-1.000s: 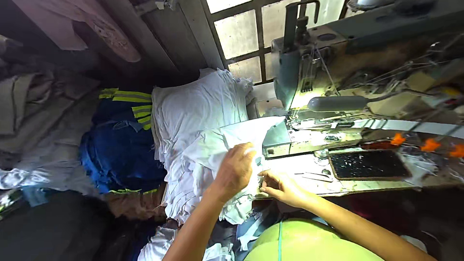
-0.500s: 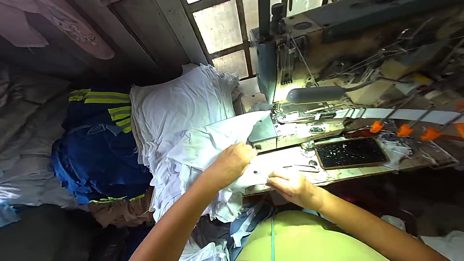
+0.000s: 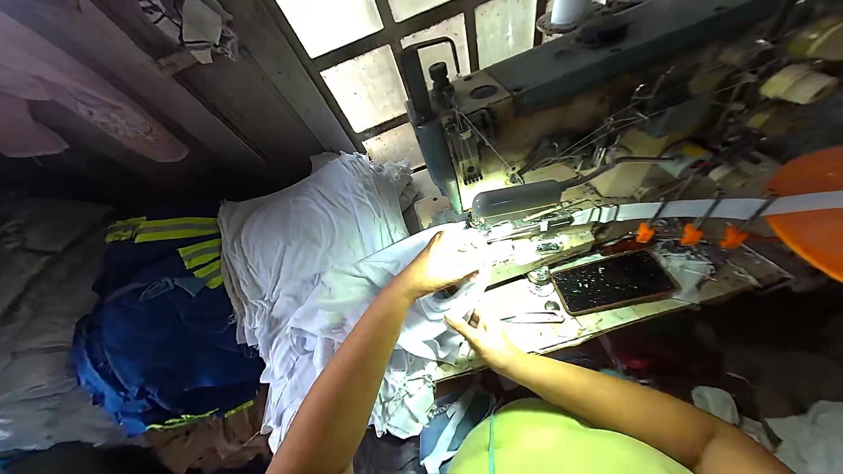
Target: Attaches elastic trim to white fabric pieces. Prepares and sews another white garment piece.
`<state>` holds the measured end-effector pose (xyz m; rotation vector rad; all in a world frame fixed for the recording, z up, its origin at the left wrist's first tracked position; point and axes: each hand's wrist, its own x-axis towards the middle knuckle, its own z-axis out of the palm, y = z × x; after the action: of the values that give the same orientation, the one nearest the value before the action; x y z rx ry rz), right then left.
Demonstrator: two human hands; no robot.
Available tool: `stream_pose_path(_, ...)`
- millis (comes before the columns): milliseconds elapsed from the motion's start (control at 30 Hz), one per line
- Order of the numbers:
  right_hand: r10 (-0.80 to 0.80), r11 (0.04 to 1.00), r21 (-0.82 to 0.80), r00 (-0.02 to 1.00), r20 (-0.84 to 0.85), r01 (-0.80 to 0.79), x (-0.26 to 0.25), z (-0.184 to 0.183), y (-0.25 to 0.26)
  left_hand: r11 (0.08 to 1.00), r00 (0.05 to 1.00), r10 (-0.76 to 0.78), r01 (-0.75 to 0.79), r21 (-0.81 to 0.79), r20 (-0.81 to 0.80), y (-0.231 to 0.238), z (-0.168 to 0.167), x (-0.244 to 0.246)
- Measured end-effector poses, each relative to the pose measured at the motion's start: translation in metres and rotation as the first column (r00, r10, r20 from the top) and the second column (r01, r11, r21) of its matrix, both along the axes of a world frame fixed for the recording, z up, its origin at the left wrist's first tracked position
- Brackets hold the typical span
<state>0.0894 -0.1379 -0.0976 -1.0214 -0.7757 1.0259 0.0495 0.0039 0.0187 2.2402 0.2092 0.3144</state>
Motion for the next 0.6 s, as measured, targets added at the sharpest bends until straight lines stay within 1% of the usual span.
stream_pose_path(33, -0.002, 1.0, -0.021, 0.995, -0.1, 0.0, -0.001, 0.004, 0.0, 0.994, 0.999, 0.021, -0.017, 0.104, -0.038, 0.001, -0.002, 0.003)
stream_pose_path(67, 0.051, 0.997, -0.039, 0.979, -0.198, -0.06, 0.001, 0.008, -0.004, 0.98, 0.996, 0.042, -0.026, 0.197, -0.079, 0.004, -0.002, 0.004)
stream_pose_path(133, 0.252, 0.955, -0.06, 0.899, -0.358, -0.292, 0.019, 0.012, -0.022, 0.965, 0.988, 0.045, -0.005, 0.263, -0.148, 0.02, 0.0, 0.0)
stream_pose_path(167, 0.338, 0.919, -0.067, 0.862, -0.378, -0.389, 0.033, 0.01, -0.031, 0.966, 0.98, 0.038, 0.013, 0.259, -0.193, 0.029, 0.003, -0.004)
stream_pose_path(200, 0.394, 0.887, -0.109, 0.858, -0.33, -0.449, 0.051, 0.008, -0.036, 0.972, 0.969, 0.03, 0.029, 0.232, -0.244, 0.037, 0.005, -0.007)
stream_pose_path(233, 0.419, 0.875, -0.169, 0.884, -0.207, -0.455, 0.069, 0.006, -0.038, 0.98, 0.955, 0.02, 0.039, 0.194, -0.296, 0.043, 0.008, -0.009)
stream_pose_path(267, 0.407, 0.893, -0.224, 0.913, 0.028, -0.391, 0.083, 0.003, -0.035, 0.985, 0.943, 0.015, 0.043, 0.168, -0.332, 0.048, 0.008, -0.01)
stream_pose_path(300, 0.317, 0.943, -0.21, 0.891, 0.324, -0.259, 0.092, -0.001, -0.031, 0.986, 0.937, 0.012, 0.048, 0.16, -0.35, 0.05, 0.009, -0.01)
stream_pose_path(333, 0.173, 0.984, -0.141, 0.811, 0.558, -0.112, 0.097, -0.004, -0.028, 0.983, 0.935, 0.01, 0.056, 0.175, -0.354, 0.049, 0.01, -0.008)
stream_pose_path(367, -0.005, 0.999, -0.033, 0.712, 0.702, 0.04, 0.096, -0.008, -0.024, 0.977, 0.937, 0.013, 0.063, 0.204, -0.35, 0.046, 0.011, -0.004)
stream_pose_path(400, -0.181, 0.981, 0.095, 0.623, 0.761, 0.168, 0.09, -0.011, -0.02, 0.971, 0.938, 0.024, 0.061, 0.232, -0.346, 0.041, 0.012, -0.001)
stream_pose_path(433, -0.334, 0.941, 0.235, 0.563, 0.756, 0.244, 0.083, -0.015, -0.013, 0.964, 0.936, 0.044, 0.052, 0.26, -0.35, 0.036, 0.013, 0.003)
stream_pose_path(467, -0.436, 0.9, 0.341, 0.547, 0.714, 0.271, 0.077, -0.02, -0.006, 0.957, 0.934, 0.065, 0.041, 0.288, -0.35, 0.031, 0.012, 0.007)
stream_pose_path(533, -0.506, 0.859, 0.434, 0.57, 0.647, 0.27, 0.069, -0.028, 0.006, 0.943, 0.934, 0.126, -0.009, 0.332, -0.334, 0.022, 0.01, 0.009)
stream_pose_path(600, -0.51, 0.85, 0.463, 0.608, 0.608, 0.25, 0.068, -0.028, 0.012, 0.926, 0.945, 0.203, -0.1, 0.365, -0.255, 0.013, 0.009, 0.007)
